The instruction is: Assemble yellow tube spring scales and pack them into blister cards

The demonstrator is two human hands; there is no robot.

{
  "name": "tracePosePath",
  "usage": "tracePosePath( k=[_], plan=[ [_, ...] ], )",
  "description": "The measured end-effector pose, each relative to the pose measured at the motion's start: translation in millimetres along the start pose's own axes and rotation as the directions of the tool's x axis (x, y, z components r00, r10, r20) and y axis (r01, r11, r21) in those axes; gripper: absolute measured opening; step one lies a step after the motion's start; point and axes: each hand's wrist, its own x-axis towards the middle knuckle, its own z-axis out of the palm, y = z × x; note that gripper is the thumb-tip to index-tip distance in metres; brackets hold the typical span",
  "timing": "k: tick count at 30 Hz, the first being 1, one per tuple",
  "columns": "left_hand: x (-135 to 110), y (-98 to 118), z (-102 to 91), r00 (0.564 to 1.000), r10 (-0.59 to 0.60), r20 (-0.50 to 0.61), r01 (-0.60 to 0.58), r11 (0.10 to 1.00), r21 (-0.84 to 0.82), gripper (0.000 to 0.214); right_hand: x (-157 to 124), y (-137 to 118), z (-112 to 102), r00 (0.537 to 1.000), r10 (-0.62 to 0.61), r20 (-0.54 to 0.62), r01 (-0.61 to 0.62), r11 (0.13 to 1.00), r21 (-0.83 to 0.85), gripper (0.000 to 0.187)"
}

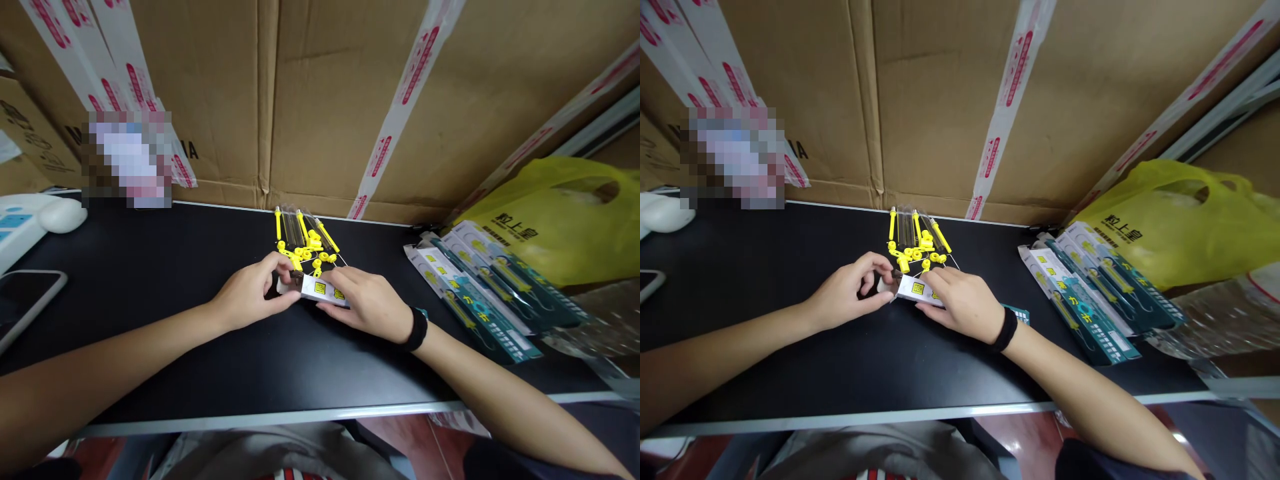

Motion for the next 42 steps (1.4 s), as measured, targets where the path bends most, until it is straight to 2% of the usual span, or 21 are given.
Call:
tracePosePath(
  k=[2,4,9,13,17,25,30,34,38,42],
  plan=[
    [-1,2,-1.2,0.999,0.050,-0.005,-0.049,0.999,0.023,0.059,0,-1,-1,1.000,0.001,-0.015,-0.001,1.000,0.010,0.029],
    [-2,4,-1.7,0.997,0.077,-0.026,-0.075,0.995,0.069,0.066,0,-2,-2,1.000,0.002,-0.016,-0.001,1.000,0.019,0.029],
    [0,1,-0.3,0.993,0.099,-0.059,-0.099,0.995,0.011,0.036,0,-3,-3,1.000,0.002,-0.023,-0.001,1.000,0.024,0.028],
    [0,-2,2.2,0.989,0.082,-0.120,-0.090,0.994,-0.068,0.036,-1,-2,-4,0.999,0.014,-0.040,-0.013,1.000,0.027,0.031],
    [-2,2,4.4,0.984,0.050,-0.173,-0.059,0.997,-0.048,0.027,0,-2,-4,0.999,0.032,-0.036,-0.031,0.999,0.022,0.030],
    [-5,7,5.5,0.992,0.055,-0.109,-0.054,0.998,0.018,0.018,0,-2,-3,0.999,0.030,-0.023,-0.030,0.999,0.017,0.031],
    [-5,8,4.5,0.986,0.063,-0.153,-0.048,0.994,0.103,0.020,0,-2,-3,0.999,0.035,-0.021,-0.035,0.999,0.013,0.030],
    [-6,8,5.6,0.986,0.068,-0.150,-0.054,0.994,0.100,0.021,1,-2,-3,0.999,0.033,-0.012,-0.032,0.999,0.022,0.030],
    [-9,9,8.2,0.985,0.106,-0.133,-0.098,0.993,0.070,0.018,1,-2,-2,0.999,0.035,0.014,-0.035,0.999,0.042,0.031],
    [-11,9,9.0,0.983,0.172,-0.069,-0.165,0.982,0.094,0.015,2,-3,-2,0.998,0.031,0.047,-0.034,0.997,0.062,0.030]
  ],
)
